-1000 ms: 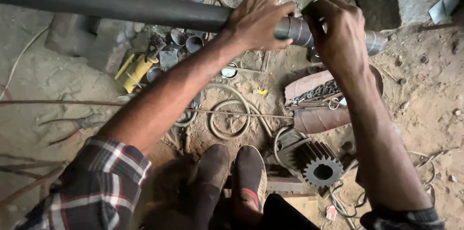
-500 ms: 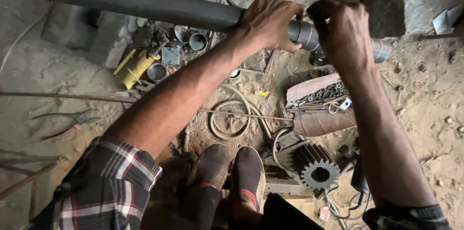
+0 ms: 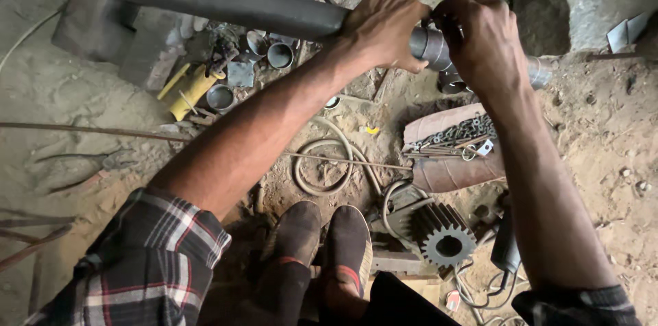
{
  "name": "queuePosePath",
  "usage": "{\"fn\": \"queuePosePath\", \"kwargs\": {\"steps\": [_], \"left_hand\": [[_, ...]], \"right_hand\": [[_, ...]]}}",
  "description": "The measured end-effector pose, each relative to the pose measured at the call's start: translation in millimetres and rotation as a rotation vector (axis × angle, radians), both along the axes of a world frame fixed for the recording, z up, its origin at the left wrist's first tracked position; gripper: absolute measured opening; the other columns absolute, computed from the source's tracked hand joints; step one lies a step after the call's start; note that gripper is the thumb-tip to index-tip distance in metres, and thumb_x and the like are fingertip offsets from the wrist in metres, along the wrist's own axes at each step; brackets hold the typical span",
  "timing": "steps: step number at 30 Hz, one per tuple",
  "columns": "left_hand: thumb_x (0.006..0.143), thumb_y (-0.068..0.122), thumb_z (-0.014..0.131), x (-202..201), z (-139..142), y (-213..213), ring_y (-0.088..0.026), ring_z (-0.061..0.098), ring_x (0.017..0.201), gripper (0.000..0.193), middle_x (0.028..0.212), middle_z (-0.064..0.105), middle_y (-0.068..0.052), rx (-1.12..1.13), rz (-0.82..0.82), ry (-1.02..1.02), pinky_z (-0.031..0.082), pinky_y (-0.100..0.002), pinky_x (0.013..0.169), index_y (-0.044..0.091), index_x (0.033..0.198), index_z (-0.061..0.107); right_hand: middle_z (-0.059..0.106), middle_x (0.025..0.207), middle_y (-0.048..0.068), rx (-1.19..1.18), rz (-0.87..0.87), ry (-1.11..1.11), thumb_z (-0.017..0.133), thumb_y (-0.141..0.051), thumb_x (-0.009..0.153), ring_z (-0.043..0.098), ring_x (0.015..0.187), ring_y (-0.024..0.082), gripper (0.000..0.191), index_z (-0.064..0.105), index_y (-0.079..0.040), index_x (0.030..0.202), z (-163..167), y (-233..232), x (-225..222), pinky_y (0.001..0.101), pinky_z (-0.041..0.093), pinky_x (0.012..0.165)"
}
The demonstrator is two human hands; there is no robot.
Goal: The person places multiple small metal rings onto a long metal pipe, spacing them evenly along its length. The person repeatedly adjusts the rings by hand to ensure they are aligned and properly positioned.
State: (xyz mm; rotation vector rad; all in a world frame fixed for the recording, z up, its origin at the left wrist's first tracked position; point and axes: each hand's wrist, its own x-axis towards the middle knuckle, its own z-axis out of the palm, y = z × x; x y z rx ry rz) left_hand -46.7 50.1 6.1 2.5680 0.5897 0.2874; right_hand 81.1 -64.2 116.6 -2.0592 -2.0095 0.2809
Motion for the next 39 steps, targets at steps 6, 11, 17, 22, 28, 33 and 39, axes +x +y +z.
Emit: {"fn": "queuePosePath", "kwargs": {"steps": [6,11,17,22,28,33,39], "left_hand": [[0.048,0.056,0.097,0,7,0,-0.048,0.027,0.144,0.079,0.144,0.041,-0.026,-0.004,0.027,0.012,0.017,-0.073,0.117,0.003,0.099,0.070],[0.048,0.059,0.096,-2,13,1,-0.049,0.026,0.143,0.083,0.146,0.039,-0.027,0.024,0.021,0.025,0.017,-0.075,0.114,0.000,0.100,0.068],[0.048,0.061,0.096,-4,20,-1,-0.050,0.025,0.144,0.085,0.149,0.037,-0.028,0.004,0.035,0.024,0.015,-0.074,0.116,-0.001,0.100,0.068],[0.045,0.056,0.098,-3,20,-2,-0.049,0.024,0.146,0.083,0.148,0.039,-0.025,-0.057,0.049,-0.007,0.012,-0.075,0.118,0.002,0.103,0.070],[0.043,0.052,0.099,1,9,-2,-0.049,0.025,0.145,0.071,0.149,0.039,-0.024,-0.074,0.032,-0.014,0.011,-0.075,0.116,0.015,0.098,0.076],[0.041,0.053,0.099,3,0,-1,-0.050,0.029,0.147,0.074,0.147,0.042,-0.024,-0.019,0.028,-0.097,0.014,-0.075,0.117,0.016,0.101,0.077],[0.047,0.071,0.096,0,14,2,-0.054,0.027,0.148,0.115,0.148,0.039,-0.028,-0.017,0.010,-0.053,0.017,-0.079,0.115,0.012,0.136,0.055]], "right_hand": [[0.077,0.103,0.020,-0.147,-0.102,0.004,0.066,-0.008,0.109,0.074,0.067,0.027,0.013,0.076,-0.001,0.114,-2,2,1,0.0394,0.061,0.058],[0.078,0.106,0.019,-0.043,0.002,-0.021,0.068,-0.005,0.107,0.075,0.072,0.027,0.015,0.077,-0.003,0.118,0,1,1,0.0378,0.061,0.061],[0.078,0.106,0.018,-0.045,0.038,-0.085,0.069,-0.007,0.106,0.075,0.073,0.029,0.014,0.077,-0.004,0.116,1,1,-1,0.0412,0.060,0.060],[0.077,0.112,0.019,-0.019,0.090,-0.069,0.063,-0.005,0.108,0.075,0.074,0.028,0.016,0.076,-0.001,0.116,0,-1,-3,0.0392,0.061,0.061],[0.076,0.109,0.021,-0.037,0.076,-0.020,0.058,-0.004,0.113,0.074,0.072,0.026,0.018,0.075,0.002,0.116,9,-12,-13,0.0351,0.059,0.054],[0.076,0.098,0.019,-0.101,0.020,0.039,0.061,-0.002,0.108,0.072,0.064,0.024,0.016,0.077,-0.002,0.111,13,-34,-20,0.0348,0.058,0.052],[0.078,0.102,0.013,0.215,-0.080,0.098,0.069,-0.007,0.114,0.075,0.078,0.020,0.008,0.073,-0.004,0.109,2,-74,-7,0.0333,0.062,0.070]]}}
